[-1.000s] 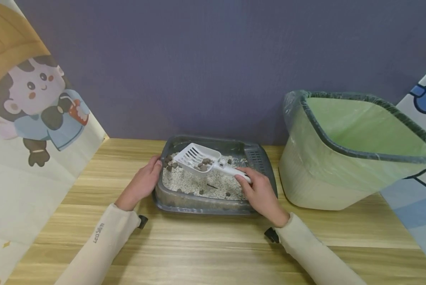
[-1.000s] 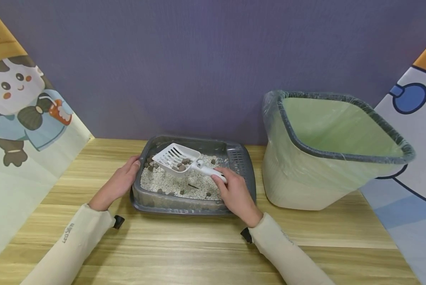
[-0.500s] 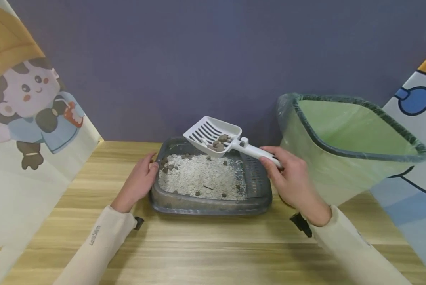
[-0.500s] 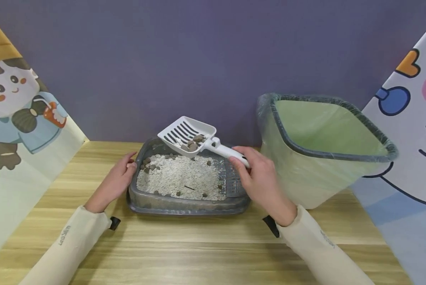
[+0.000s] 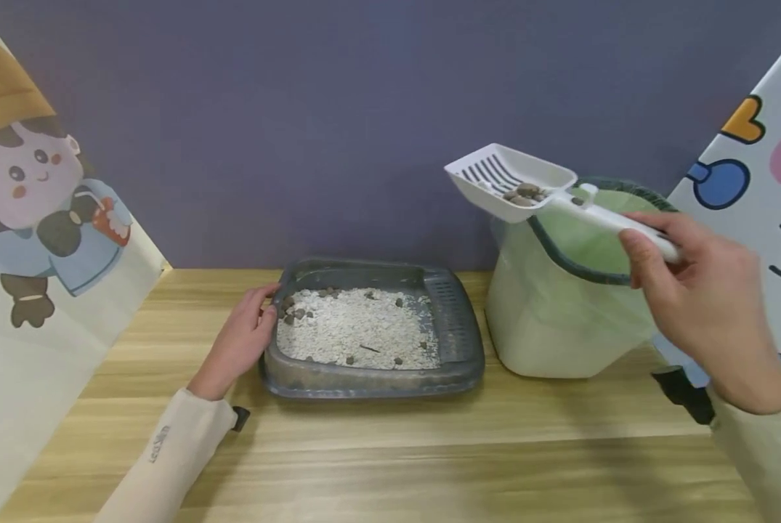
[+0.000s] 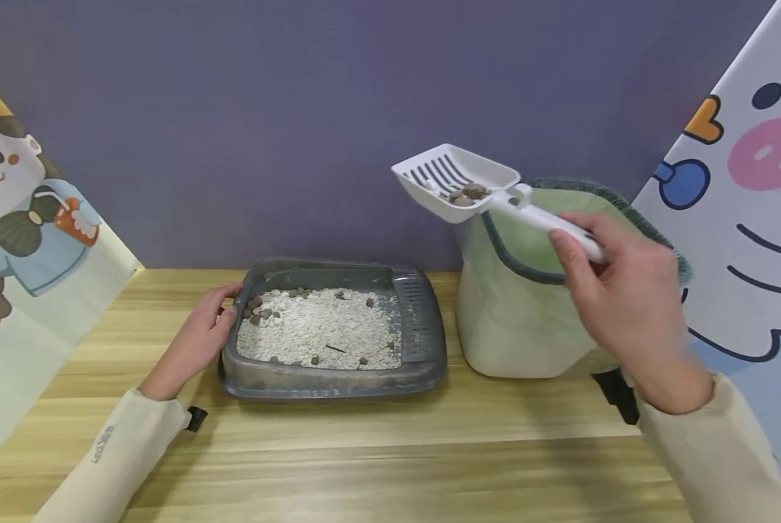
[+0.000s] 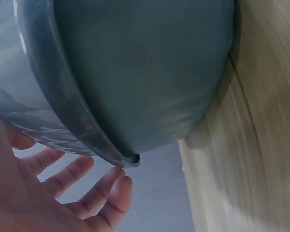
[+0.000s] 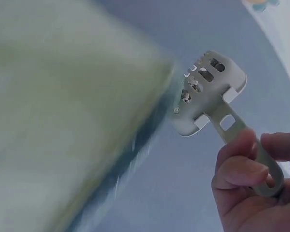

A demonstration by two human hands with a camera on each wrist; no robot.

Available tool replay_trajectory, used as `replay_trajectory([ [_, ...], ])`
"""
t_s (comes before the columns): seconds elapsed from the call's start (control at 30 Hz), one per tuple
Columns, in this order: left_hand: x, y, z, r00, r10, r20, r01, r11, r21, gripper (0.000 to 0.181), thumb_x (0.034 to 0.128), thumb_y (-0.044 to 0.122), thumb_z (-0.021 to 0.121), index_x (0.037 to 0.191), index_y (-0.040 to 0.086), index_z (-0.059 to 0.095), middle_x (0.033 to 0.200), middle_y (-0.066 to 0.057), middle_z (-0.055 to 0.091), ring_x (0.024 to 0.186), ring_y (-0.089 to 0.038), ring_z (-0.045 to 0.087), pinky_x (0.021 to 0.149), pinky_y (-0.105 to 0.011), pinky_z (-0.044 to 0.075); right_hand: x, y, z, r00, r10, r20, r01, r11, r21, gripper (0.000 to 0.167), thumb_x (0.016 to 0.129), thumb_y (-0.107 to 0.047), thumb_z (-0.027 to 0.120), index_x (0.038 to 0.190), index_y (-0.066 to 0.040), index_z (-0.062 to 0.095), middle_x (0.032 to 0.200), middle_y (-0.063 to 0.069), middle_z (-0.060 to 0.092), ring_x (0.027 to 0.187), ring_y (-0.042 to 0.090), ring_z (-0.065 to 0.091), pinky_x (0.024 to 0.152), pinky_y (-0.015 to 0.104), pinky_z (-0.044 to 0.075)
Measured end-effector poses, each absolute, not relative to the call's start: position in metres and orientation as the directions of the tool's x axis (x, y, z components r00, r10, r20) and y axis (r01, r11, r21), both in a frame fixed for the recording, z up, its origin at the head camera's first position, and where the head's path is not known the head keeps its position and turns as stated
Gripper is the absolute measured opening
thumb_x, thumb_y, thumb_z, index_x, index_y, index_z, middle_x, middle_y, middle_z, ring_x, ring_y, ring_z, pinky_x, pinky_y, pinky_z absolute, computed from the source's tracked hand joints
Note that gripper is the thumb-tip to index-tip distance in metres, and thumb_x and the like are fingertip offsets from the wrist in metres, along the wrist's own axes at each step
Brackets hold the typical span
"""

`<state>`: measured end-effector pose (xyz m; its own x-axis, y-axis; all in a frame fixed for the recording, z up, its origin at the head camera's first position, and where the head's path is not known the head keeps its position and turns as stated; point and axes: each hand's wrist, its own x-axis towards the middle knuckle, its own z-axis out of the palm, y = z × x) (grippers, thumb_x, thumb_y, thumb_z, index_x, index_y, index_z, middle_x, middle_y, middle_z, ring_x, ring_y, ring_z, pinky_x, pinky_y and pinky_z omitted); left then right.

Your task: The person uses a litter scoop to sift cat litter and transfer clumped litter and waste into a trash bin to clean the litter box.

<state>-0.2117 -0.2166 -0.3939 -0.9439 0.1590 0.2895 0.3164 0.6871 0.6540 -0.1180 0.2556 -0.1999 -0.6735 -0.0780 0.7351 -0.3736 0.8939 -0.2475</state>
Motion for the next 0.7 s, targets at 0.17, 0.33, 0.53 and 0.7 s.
replay_trajectory([
  [0.17,-0.211,-0.218,-0.394,-0.943,0.165,0.288,0.319,0.684,0.656,0.045,0.1009,0.019,0.035,0.143,0.005,0.036,0.135,-0.019,0.041,0.101,-0.032,0.05,0.083,-0.053,0.044,-0.117,0.294,-0.193,-0.7,0.036,0.713,-0.272,0.91,-0.313,0.031,0.097,-0.013,0.052,0.124,0.004,0.056,0.076,-0.005,0.052,0.053,-0.009,0.034,0.04,0.012,0.024],
  [0.33,-0.211,-0.218,-0.396,-0.944,0.163,0.288,0.319,0.681,0.659,0.044,0.101,0.018,0.034,0.143,0.005,0.037,0.131,-0.019,0.042,0.1,-0.032,0.051,0.081,-0.051,0.045,-0.125,0.331,-0.203,-0.645,0.026,0.763,-0.333,0.89,-0.312,0.031,0.097,0.001,0.046,0.126,0.01,0.05,0.095,-0.028,0.038,0.072,-0.017,0.036,0.058,0.003,0.024],
  [0.53,-0.211,-0.217,-0.395,-0.942,0.165,0.291,0.322,0.683,0.656,0.044,0.101,0.019,0.034,0.143,0.005,0.038,0.13,-0.019,0.043,0.1,-0.033,0.051,0.082,-0.052,0.044,-0.128,0.361,-0.218,-0.622,0.049,0.782,-0.311,0.901,-0.304,0.03,0.096,0.008,0.043,0.125,0.012,0.048,0.095,-0.034,0.036,0.076,-0.02,0.034,0.058,0.004,0.021],
  [0.7,-0.21,-0.218,-0.393,-0.943,0.165,0.288,0.319,0.688,0.652,0.044,0.1011,0.018,0.033,0.142,0.004,0.038,0.13,-0.02,0.042,0.1,-0.033,0.049,0.082,-0.053,0.043,-0.13,0.372,-0.23,-0.622,0.096,0.777,-0.256,0.913,-0.318,0.03,0.097,0.006,0.042,0.125,0.009,0.05,0.109,-0.006,0.054,0.088,-0.021,0.035,0.078,0.008,0.028],
])
